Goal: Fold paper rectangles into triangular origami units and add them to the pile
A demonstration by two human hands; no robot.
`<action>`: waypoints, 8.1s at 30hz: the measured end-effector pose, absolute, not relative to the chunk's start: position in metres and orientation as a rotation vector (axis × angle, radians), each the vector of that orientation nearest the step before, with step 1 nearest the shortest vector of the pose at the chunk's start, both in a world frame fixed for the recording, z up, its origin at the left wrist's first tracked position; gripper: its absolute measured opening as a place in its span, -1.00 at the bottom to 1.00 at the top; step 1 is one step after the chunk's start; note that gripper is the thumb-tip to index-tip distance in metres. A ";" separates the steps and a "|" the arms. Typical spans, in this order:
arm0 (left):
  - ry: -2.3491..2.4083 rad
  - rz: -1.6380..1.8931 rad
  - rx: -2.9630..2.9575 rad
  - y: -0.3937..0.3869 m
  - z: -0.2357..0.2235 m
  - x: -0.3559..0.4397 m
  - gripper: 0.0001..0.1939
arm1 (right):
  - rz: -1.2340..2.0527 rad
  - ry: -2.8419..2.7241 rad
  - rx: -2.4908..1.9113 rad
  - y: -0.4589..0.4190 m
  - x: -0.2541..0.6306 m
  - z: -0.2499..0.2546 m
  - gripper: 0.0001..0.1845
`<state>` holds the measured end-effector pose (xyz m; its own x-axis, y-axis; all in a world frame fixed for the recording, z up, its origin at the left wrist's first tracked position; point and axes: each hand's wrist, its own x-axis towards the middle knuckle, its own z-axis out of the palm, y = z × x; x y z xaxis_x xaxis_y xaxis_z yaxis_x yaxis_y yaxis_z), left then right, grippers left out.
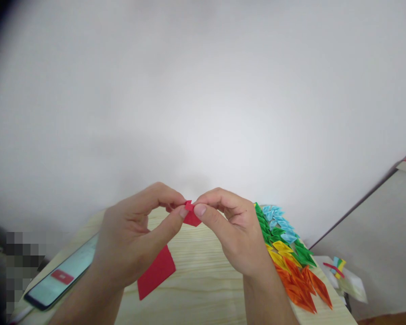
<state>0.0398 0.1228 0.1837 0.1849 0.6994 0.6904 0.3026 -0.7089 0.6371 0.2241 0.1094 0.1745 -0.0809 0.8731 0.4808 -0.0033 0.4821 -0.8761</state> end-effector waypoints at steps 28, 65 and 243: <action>0.787 1.653 2.356 0.125 0.185 0.041 -0.82 | 0.424 -1.514 -0.903 0.102 0.214 0.171 -0.88; 0.814 1.233 1.713 0.137 0.179 0.026 -0.82 | 1.057 -1.418 -0.930 0.112 0.225 0.170 -0.86; 1.496 0.549 2.252 0.006 -0.012 0.034 -0.85 | 0.567 -2.040 -1.772 -0.010 0.234 -0.003 -0.85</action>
